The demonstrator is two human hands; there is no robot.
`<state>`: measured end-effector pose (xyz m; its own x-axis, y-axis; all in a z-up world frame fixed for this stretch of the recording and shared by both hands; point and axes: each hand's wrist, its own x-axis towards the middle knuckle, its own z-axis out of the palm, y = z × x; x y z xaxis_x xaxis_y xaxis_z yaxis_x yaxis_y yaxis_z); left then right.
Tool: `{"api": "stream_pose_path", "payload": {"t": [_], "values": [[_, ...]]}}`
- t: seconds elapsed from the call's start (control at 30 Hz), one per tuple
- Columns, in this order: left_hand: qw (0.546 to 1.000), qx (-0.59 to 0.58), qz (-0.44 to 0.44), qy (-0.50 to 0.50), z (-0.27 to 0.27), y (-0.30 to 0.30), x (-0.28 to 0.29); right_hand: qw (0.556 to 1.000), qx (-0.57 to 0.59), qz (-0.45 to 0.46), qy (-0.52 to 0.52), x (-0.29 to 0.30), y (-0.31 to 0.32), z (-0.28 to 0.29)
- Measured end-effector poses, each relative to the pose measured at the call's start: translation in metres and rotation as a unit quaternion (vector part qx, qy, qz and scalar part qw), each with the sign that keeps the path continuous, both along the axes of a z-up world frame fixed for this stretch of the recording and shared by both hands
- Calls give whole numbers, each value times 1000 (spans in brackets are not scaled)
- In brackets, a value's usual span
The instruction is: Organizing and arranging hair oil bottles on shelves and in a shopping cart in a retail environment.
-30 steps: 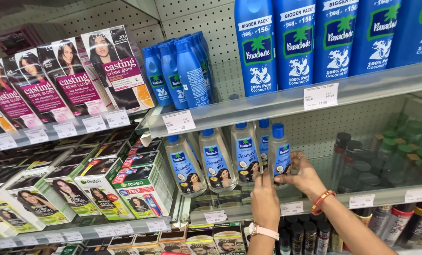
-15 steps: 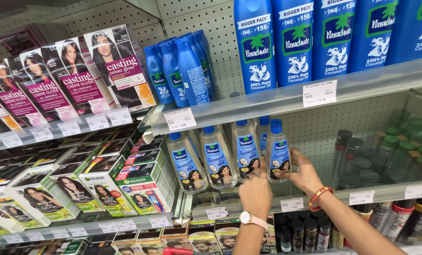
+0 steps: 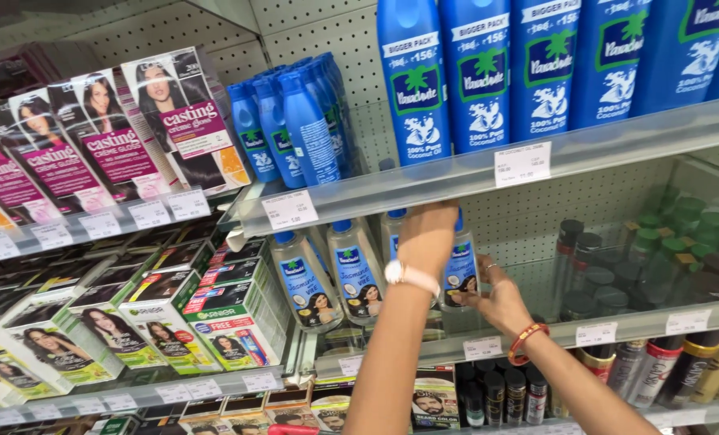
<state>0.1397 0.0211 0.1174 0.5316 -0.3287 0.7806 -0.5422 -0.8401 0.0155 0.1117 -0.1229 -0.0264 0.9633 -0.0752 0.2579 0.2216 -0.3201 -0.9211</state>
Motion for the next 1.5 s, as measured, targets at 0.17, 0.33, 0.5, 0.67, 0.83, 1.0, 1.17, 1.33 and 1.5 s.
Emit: {"api": "stream_pose_path", "payload": {"t": [0.17, 0.33, 0.5, 0.67, 0.83, 1.0, 1.17, 1.33, 1.5], "values": [[987, -97, -7, 126, -4, -15, 77, 999, -15, -1, -35, -4, -3, 2], [986, -149, 3, 77, 16, -11, 74, 999, -25, 17, -36, -7, -2, 5], [976, -179, 1, 122, 24, -10, 61, 999, -28, 22, -34, -5, -1, 4], [976, -181, -13, 123, 8, -11, 71, 998, -61, 14, -29, -15, 2, 14], [976, -188, -15, 106, 18, -13, 73, 997, -65, 6, -50, -18, 6, 18], [979, -149, 30, 137, 14, -21, 84, 992, -90, 10, -85, -21, 6, 21], [977, -155, 20, 142, 11, -24, 90, 988, -123, 0, -95, -18, 3, 16], [977, -153, 31, 144, 18, -18, 77, 984, -140, -4, -110, -17, 1, 13], [958, -201, -17, 206, 20, -10, 66, 985, -133, -6, -105, -20, 3, 14]]}}
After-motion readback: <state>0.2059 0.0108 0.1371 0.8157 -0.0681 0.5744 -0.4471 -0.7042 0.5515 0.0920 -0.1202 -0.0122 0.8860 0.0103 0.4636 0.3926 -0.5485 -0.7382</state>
